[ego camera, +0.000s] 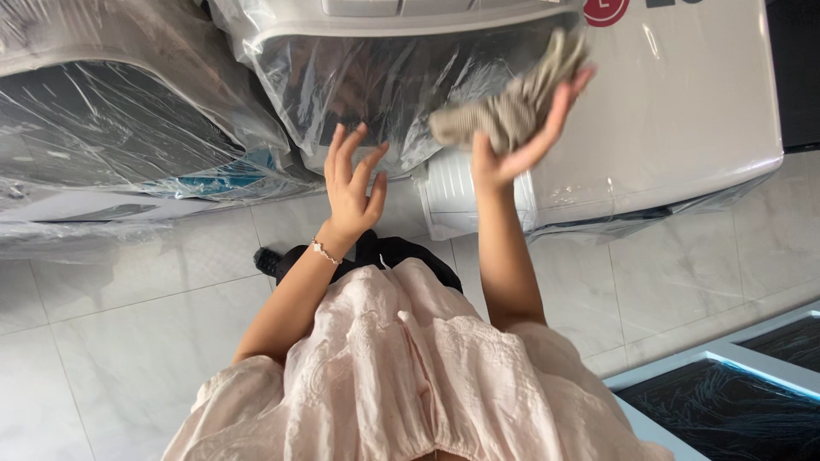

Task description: The person cleans wrapped appliances by wiping electric fans, an electronic unit, and washing machines with a cloth.

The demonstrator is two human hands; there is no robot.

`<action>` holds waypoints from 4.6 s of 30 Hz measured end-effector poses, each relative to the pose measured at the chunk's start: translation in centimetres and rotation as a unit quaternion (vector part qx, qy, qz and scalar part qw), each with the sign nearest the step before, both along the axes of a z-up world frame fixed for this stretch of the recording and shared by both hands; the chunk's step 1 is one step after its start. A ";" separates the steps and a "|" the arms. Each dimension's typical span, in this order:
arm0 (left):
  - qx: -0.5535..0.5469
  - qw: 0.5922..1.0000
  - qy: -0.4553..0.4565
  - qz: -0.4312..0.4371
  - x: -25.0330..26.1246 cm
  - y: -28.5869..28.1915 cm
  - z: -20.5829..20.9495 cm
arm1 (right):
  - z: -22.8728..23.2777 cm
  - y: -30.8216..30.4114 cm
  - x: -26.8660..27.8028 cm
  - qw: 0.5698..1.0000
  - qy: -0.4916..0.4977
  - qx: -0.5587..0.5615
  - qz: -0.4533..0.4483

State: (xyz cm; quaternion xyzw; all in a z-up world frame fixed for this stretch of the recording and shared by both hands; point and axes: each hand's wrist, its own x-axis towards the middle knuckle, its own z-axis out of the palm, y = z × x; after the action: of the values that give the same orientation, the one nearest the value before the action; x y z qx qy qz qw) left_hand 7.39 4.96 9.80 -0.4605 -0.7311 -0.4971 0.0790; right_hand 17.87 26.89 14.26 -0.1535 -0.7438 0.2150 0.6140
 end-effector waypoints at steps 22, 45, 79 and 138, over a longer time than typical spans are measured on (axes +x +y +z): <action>-0.010 0.999 0.017 -0.026 0.4 0.2 -2.1 | -1.0 0.7 2.0 0.990 0.042 -0.133 0.008; -0.054 0.998 0.005 -0.030 -3.2 -3.6 -1.7 | -8.7 -8.3 0.3 0.988 -0.061 0.048 0.131; 0.183 0.953 -0.229 0.083 -4.2 -9.5 -3.8 | 0.2 -9.2 -14.5 0.878 -0.224 0.404 0.125; -0.082 0.949 -0.282 0.113 -10.4 -23.3 -7.6 | -17.5 -19.8 -7.9 0.423 -0.076 -0.778 0.458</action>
State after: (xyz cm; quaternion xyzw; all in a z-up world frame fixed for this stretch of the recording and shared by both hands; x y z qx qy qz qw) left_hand -2.99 -18.30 2.22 -0.2204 -0.8091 -0.5330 -0.1128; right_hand 10.00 7.05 -3.28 -0.2181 -0.2640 0.9394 -0.0149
